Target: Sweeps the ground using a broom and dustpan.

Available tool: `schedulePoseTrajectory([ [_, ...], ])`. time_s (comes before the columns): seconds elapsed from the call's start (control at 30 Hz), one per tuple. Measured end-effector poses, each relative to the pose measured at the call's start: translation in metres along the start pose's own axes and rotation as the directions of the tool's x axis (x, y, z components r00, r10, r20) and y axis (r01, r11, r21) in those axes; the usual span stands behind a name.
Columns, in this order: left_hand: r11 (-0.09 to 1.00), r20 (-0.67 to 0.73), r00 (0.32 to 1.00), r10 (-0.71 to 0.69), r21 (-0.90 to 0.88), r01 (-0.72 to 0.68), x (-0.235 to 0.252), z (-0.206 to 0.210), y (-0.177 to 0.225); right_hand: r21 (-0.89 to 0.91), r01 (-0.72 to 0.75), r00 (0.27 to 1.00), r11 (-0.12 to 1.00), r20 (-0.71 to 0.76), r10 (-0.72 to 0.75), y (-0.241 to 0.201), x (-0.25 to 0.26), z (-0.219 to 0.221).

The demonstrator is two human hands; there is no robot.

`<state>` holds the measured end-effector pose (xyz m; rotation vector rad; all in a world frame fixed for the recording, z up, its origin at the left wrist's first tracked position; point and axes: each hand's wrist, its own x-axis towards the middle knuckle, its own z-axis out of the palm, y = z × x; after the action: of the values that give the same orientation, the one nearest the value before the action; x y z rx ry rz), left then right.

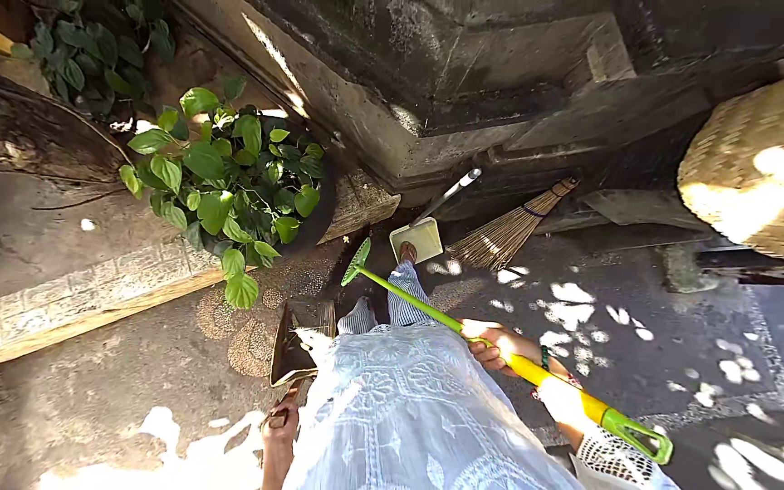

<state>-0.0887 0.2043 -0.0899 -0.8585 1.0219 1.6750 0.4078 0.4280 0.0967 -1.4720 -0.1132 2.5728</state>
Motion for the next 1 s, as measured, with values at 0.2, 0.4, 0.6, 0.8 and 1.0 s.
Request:
schedulePoseTrajectory([
  [0.2, 0.998, -0.032, 0.999, 0.034, -0.052, -0.036, -0.02, 0.04, -0.015, -0.11, 0.028, 0.994, 0.993, -0.102, -0.039, -0.017, 0.005, 0.019],
  [0.4, 0.964, -0.029, 0.999, -0.028, -0.266, 0.019, -0.005, 0.02, -0.016, 0.34, 0.025, 0.999, 0.94, 0.015, -0.032, -0.002, 0.037, 0.024],
  [0.6, 0.985, -0.052, 0.999, -0.011, -0.173, 0.002, -0.035, 0.034, -0.023, 0.35, -0.073, 0.996, 0.934, -0.026, 0.088, -0.014, 0.145, 0.007],
  [0.8, 0.978, -0.099, 0.992, -0.072, -0.202, 0.051, -0.037, 0.019, -0.018, 0.348, -0.113, 0.993, 0.93, -0.002, 0.121, 0.023, 0.048, 0.014],
  [1.0, 0.989, -0.113, 0.989, -0.093, -0.129, 0.078, -0.04, -0.01, -0.027, 0.027, -0.055, 0.998, 0.998, -0.021, 0.056, 0.018, 0.052, 0.002],
])
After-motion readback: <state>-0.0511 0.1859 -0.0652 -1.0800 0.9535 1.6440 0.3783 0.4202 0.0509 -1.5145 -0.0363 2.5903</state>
